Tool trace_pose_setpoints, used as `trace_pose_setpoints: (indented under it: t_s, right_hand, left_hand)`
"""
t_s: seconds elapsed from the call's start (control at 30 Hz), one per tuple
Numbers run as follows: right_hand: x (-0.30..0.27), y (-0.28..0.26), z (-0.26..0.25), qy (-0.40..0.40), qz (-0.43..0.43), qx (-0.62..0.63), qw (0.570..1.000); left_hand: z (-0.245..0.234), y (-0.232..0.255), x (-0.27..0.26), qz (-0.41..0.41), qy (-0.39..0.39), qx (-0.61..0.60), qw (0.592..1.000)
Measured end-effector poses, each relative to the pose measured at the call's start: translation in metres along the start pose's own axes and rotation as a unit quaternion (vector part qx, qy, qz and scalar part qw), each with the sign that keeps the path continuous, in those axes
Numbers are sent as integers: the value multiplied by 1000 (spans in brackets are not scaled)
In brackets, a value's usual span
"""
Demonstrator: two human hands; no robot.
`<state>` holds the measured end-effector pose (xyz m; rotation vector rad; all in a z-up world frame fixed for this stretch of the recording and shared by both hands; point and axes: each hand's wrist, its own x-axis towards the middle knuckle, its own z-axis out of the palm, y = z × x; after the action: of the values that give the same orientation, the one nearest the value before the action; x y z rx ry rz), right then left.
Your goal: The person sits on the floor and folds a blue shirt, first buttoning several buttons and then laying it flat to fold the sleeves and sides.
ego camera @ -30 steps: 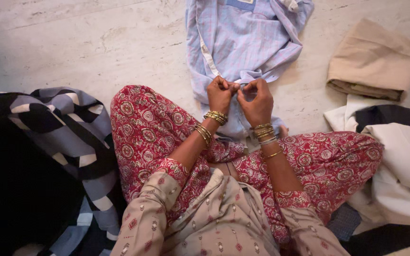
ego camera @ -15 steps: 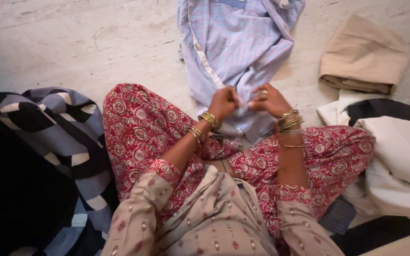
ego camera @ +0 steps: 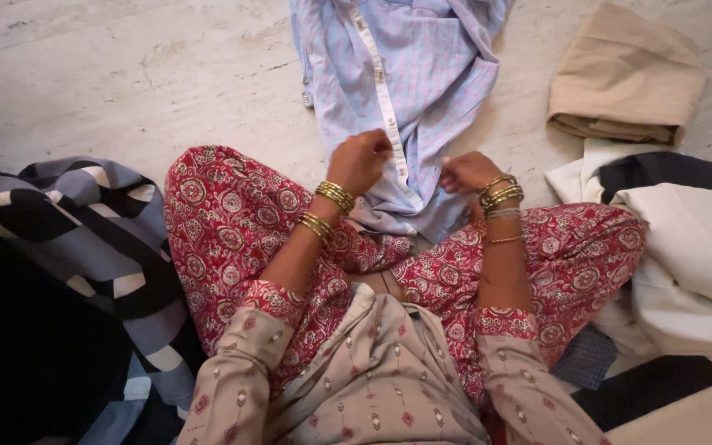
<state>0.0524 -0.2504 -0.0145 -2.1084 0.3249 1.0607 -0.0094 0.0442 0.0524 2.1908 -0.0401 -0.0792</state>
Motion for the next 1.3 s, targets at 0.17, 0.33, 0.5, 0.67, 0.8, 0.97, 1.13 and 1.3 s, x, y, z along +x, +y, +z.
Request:
trace_pose_setpoints:
  t_s: [0.17,0.33,0.5,0.67,0.8,0.97,1.13,1.3]
  right_hand:
    - [-8,-12,5,-15,-133,5,991]
    - [-48,-12,-13,169,-134,144,966]
    - [-62,-17,-3,131,-165,273,939]
    - [-69,-54,24,110,-217,362,900]
    - [-80,-76,40,109,-247,383,884]
    - [-101,-48,81,179,-241,333,894]
    - [-90,-40,90,264,-293,292,871]
    - [-91,-85,97,285,-364,290,838]
  left_hand:
    - [58,-14,0,45,-54,78,994]
    - [93,-22,9,119,-60,225,965]
    - [85,-17,13,86,-19,202,976]
    - [27,18,1,33,97,41,994]
    - [-1,60,-33,-34,179,-152,971]
    - [9,54,-54,-83,219,-214,948]
    - [35,34,-43,-89,142,-284,944]
    - [32,47,-26,-56,188,-317,928]
